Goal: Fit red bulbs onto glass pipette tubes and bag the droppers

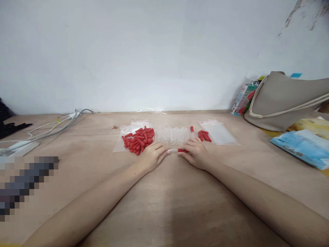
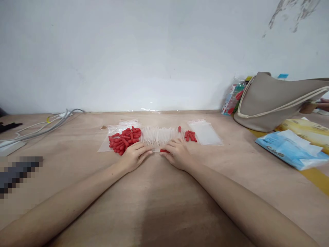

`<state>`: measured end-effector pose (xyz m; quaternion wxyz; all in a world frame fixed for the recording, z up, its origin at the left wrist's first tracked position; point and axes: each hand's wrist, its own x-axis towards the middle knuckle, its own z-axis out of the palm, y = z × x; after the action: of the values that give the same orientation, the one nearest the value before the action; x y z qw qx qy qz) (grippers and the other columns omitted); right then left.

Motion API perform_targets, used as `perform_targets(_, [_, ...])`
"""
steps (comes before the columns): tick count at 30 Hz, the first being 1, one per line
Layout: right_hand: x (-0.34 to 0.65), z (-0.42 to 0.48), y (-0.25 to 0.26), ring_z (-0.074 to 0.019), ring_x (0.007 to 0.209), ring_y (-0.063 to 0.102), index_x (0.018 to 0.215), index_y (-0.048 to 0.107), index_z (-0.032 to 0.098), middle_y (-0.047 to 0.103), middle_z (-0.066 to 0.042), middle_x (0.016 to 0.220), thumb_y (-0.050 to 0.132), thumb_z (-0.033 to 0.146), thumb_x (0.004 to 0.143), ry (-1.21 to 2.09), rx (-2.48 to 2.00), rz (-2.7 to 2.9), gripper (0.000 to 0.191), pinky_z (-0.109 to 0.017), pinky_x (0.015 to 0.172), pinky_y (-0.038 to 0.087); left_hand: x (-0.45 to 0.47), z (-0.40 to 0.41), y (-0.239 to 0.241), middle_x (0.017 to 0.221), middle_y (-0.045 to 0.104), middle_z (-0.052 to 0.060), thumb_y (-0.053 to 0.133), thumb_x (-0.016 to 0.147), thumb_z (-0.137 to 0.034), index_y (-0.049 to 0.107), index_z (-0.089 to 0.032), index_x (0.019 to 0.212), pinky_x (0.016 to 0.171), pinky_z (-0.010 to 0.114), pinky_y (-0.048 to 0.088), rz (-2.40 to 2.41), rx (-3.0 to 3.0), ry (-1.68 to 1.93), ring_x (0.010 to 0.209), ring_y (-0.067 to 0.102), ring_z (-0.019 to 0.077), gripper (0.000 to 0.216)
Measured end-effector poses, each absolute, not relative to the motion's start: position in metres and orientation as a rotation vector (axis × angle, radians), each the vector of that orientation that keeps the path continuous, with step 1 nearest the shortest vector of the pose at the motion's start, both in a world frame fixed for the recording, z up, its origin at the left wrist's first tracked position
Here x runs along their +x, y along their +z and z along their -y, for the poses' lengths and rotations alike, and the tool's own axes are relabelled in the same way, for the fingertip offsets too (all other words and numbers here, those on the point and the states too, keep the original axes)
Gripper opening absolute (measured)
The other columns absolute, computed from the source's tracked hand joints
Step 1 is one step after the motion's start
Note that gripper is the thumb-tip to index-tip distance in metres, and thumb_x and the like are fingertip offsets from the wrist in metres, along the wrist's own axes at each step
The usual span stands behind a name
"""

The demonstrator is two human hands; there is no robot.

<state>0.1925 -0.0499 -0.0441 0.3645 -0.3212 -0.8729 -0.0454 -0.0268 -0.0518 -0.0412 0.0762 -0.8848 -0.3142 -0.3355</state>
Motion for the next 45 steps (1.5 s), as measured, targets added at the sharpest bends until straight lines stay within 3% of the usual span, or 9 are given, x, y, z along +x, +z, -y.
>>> perform_targets(6, [0.192, 0.049, -0.047, -0.0153, 0.068, 0.052, 0.085, 0.060, 0.017, 0.060, -0.006, 0.073, 0.048, 0.025, 0.084, 0.094, -0.695, 2.224, 0.014, -0.028, 0.061, 0.041, -0.026, 0.056, -0.040, 0.077, 0.061, 0.005, 0.049, 0.087, -0.025, 0.063, -0.016, 0.091, 0.065, 0.025, 0.046, 0.869, -2.646, -1.034, 0.070, 0.055, 0.0140, 0.017])
perform_targets(19, [0.188, 0.051, -0.046, -0.0154, 0.065, 0.052, 0.079, 0.060, 0.016, 0.057, -0.006, 0.069, 0.046, 0.027, 0.085, 0.068, -0.684, 2.321, 0.018, -0.028, 0.060, 0.043, -0.025, 0.057, -0.041, 0.074, 0.062, 0.005, 0.048, 0.087, -0.024, 0.063, -0.015, 0.093, 0.059, 0.024, 0.045, 0.798, -2.659, -0.976, 0.066, 0.055, 0.0134, 0.019])
perform_targets(27, [0.178, 0.052, -0.034, -0.0151, 0.075, 0.060, 0.092, 0.061, 0.021, 0.064, -0.004, 0.080, 0.056, 0.032, 0.080, 0.501, -0.763, 1.949, 0.017, -0.030, 0.070, 0.048, -0.022, 0.053, -0.043, 0.080, 0.065, 0.005, 0.047, 0.087, -0.026, 0.062, -0.018, 0.101, 0.065, 0.026, 0.049, 0.891, -2.678, -1.204, 0.073, 0.060, 0.0141, 0.022])
perform_targets(30, [0.174, 0.049, -0.028, -0.0138, 0.069, 0.060, 0.095, 0.054, 0.020, 0.062, -0.001, 0.075, 0.064, 0.038, 0.072, 0.729, -0.856, 1.659, 0.032, -0.028, 0.065, 0.049, -0.022, 0.054, -0.040, 0.091, 0.065, 0.007, 0.052, 0.084, -0.031, 0.060, -0.018, 0.104, 0.074, 0.031, 0.048, 0.901, -2.690, -1.198, 0.082, 0.060, 0.0169, 0.026])
perform_targets(33, [0.183, 0.034, -0.017, -0.0116, 0.065, 0.057, 0.090, 0.051, 0.019, 0.058, 0.000, 0.073, 0.064, 0.043, 0.068, 0.749, -0.899, 1.472, 0.035, -0.025, 0.059, 0.047, -0.022, 0.056, -0.036, 0.094, 0.063, 0.008, 0.055, 0.081, -0.034, 0.058, -0.017, 0.108, 0.081, 0.037, 0.045, 1.021, -2.636, -1.166, 0.088, 0.056, 0.0199, 0.032])
perform_targets(36, [0.205, 0.010, -0.001, -0.0105, 0.054, 0.052, 0.095, 0.053, 0.018, 0.054, 0.002, 0.064, 0.055, 0.042, 0.075, 0.637, -1.143, 1.494, 0.031, -0.024, 0.050, 0.042, -0.022, 0.058, -0.034, 0.094, 0.061, 0.008, 0.054, 0.081, -0.032, 0.060, -0.017, 0.103, 0.080, 0.038, 0.042, 1.141, -2.581, -1.063, 0.088, 0.053, 0.0214, 0.027])
perform_targets(39, [0.223, -0.014, 0.011, -0.0104, 0.041, 0.047, 0.082, 0.056, 0.018, 0.052, 0.002, 0.053, 0.048, 0.034, 0.079, 0.565, -1.562, 1.698, 0.019, -0.023, 0.043, 0.035, -0.022, 0.059, -0.034, 0.094, 0.061, 0.007, 0.054, 0.080, -0.030, 0.061, -0.018, 0.098, 0.078, 0.038, 0.041, 1.181, -2.568, -0.985, 0.088, 0.052, 0.0215, 0.023])
perform_targets(45, [0.219, -0.038, -0.004, -0.0165, 0.047, 0.055, 0.072, 0.057, 0.015, 0.059, -0.007, 0.058, 0.047, 0.032, 0.078, 0.380, -1.971, 1.957, 0.021, -0.026, 0.047, 0.036, -0.022, 0.059, -0.034, 0.093, 0.061, 0.006, 0.053, 0.080, -0.028, 0.062, -0.019, 0.092, 0.077, 0.037, 0.039, 1.207, -2.558, -0.947, 0.088, 0.050, 0.0216, 0.018])
